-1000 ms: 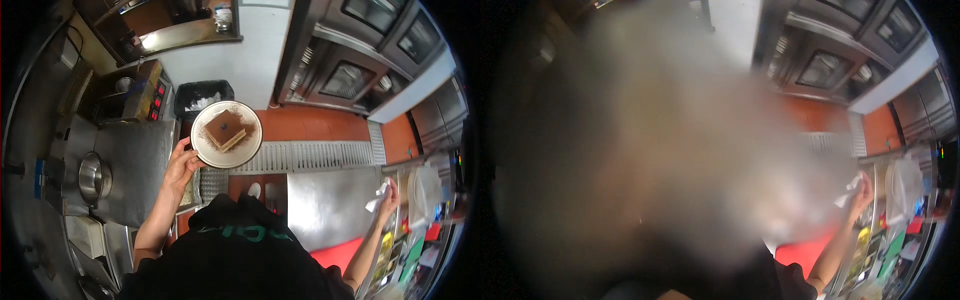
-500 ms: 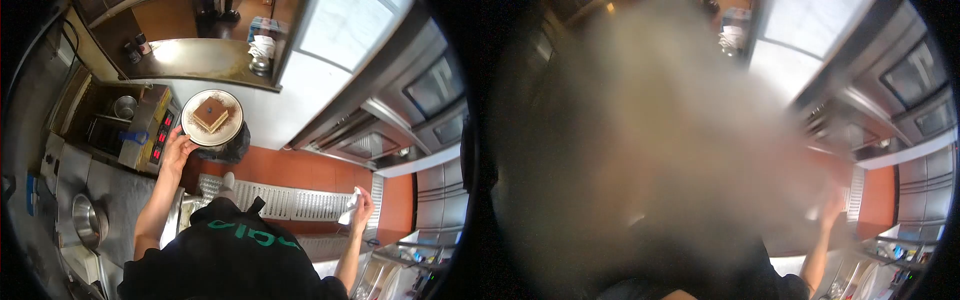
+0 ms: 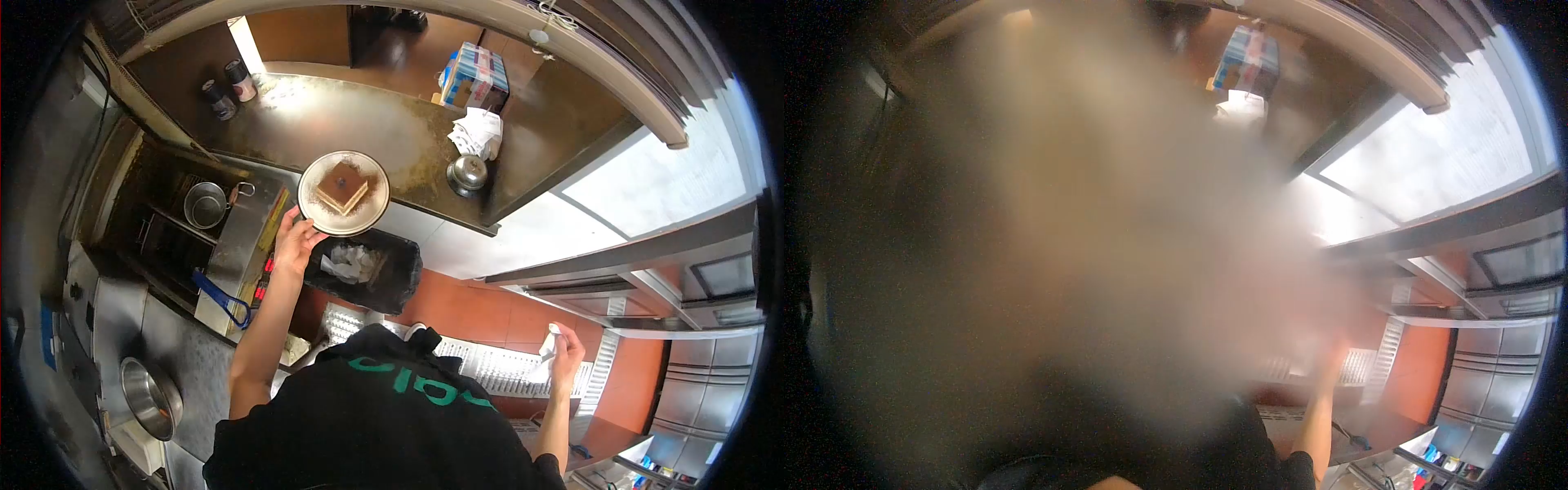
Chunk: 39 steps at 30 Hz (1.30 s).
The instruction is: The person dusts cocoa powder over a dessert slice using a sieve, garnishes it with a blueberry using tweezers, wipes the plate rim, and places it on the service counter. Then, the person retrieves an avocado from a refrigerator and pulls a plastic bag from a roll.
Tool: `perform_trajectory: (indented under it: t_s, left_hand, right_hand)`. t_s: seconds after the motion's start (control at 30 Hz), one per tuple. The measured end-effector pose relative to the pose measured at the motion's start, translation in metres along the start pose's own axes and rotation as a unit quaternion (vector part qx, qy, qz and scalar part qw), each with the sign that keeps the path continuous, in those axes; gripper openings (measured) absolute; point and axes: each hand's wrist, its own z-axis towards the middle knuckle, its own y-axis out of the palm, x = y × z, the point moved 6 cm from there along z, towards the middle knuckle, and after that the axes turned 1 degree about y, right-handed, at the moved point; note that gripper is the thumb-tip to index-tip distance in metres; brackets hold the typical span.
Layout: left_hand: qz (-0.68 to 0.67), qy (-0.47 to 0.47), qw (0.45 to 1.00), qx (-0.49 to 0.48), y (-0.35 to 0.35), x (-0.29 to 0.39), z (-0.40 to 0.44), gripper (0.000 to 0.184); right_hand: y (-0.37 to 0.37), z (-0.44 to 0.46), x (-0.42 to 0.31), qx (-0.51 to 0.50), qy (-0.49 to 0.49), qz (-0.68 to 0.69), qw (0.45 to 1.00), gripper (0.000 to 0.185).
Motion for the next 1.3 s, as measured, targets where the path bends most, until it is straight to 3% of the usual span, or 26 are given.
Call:
perform_trajectory:
  t_s: [0.07, 0.13, 0.23, 0.37, 0.47, 0.57, 0.63, 0.73, 0.9, 0.97, 1.1, 1.13, 1.17, 1.2, 1.23, 1.27, 1.3]
  left_hand:
    - [-0.006, 0.007, 1.0, 0.001, 0.003, -0.006, 0.01, 0.047]
    - [-0.02, 0.004, 0.999, 0.029, -0.002, -0.016, 0.018, 0.046]
    - [-0.04, 0.002, 0.998, 0.044, -0.003, -0.026, 0.025, 0.044]
    - [-0.052, 0.007, 0.998, 0.024, 0.005, -0.033, 0.031, 0.043]
    - [-0.057, 0.006, 0.998, 0.037, 0.004, -0.041, 0.034, 0.044]
    - [-0.079, 0.009, 0.996, 0.037, 0.014, -0.049, 0.04, 0.046]
    - [-0.094, 0.007, 0.994, 0.056, 0.02, -0.054, 0.042, 0.049]
    - [-0.104, 0.01, 0.992, 0.07, 0.024, -0.055, 0.044, 0.052]
    - [-0.104, 0.012, 0.993, 0.063, 0.029, -0.071, 0.057, 0.054]
    - [-0.107, 0.024, 0.989, 0.098, 0.037, -0.067, 0.053, 0.048]
    - [-0.08, -0.003, 0.985, 0.154, 0.035, -0.082, 0.05, 0.036]
    - [-0.048, -0.02, 0.983, 0.174, 0.054, -0.078, 0.088, 0.031]
    - [-0.031, -0.026, 0.991, 0.126, 0.023, -0.095, 0.088, 0.023]
    - [0.025, -0.056, 0.986, 0.155, 0.05, -0.074, 0.051, 0.023]
    - [0.007, -0.082, 0.994, 0.077, 0.03, -0.088, 0.056, 0.026]
    - [0.046, -0.134, 0.98, 0.138, 0.024, -0.098, 0.04, 0.027]
    - [0.032, -0.16, 0.983, -0.08, -0.025, -0.143, 0.061, 0.03]
  right_hand:
    - [0.007, 0.008, 0.001, -0.014, 0.001, 0.029, 0.999, 0.022]
    - [0.027, 0.015, -0.039, -0.102, 0.083, 0.097, 0.987, 0.022]
    - [0.031, 0.017, -0.048, -0.119, 0.062, 0.064, 0.989, 0.022]
    - [0.032, 0.017, -0.035, -0.112, 0.061, 0.052, 0.99, 0.021]
    - [0.026, 0.014, -0.004, -0.08, 0.005, -0.027, 0.996, 0.02]
    - [0.034, 0.015, -0.014, -0.089, 0.029, -0.047, 0.995, 0.02]
    - [0.049, 0.012, -0.046, -0.137, 0.093, 0.061, 0.984, 0.02]
    - [0.058, 0.01, -0.055, -0.138, 0.043, 0.016, 0.989, 0.021]
    - [0.073, 0.002, -0.066, -0.124, 0.075, 0.018, 0.989, 0.023]
    - [0.092, 0.002, -0.09, -0.126, -0.045, 0.005, 0.991, 0.016]
    - [0.122, -0.01, -0.119, -0.142, -0.105, -0.108, 0.978, 0.013]
    - [0.135, 0.024, -0.125, -0.119, -0.099, -0.108, 0.982, 0.017]
    - [0.127, 0.008, -0.123, -0.119, -0.098, -0.105, 0.982, 0.016]
    - [0.125, -0.007, -0.105, -0.122, -0.074, -0.109, 0.984, 0.016]
    - [0.122, -0.028, -0.091, -0.078, -0.022, -0.084, 0.993, 0.016]
    - [0.116, -0.052, -0.074, -0.077, 0.051, -0.118, 0.989, 0.019]
    - [0.105, -0.078, -0.062, -0.074, 0.133, -0.138, 0.979, 0.026]
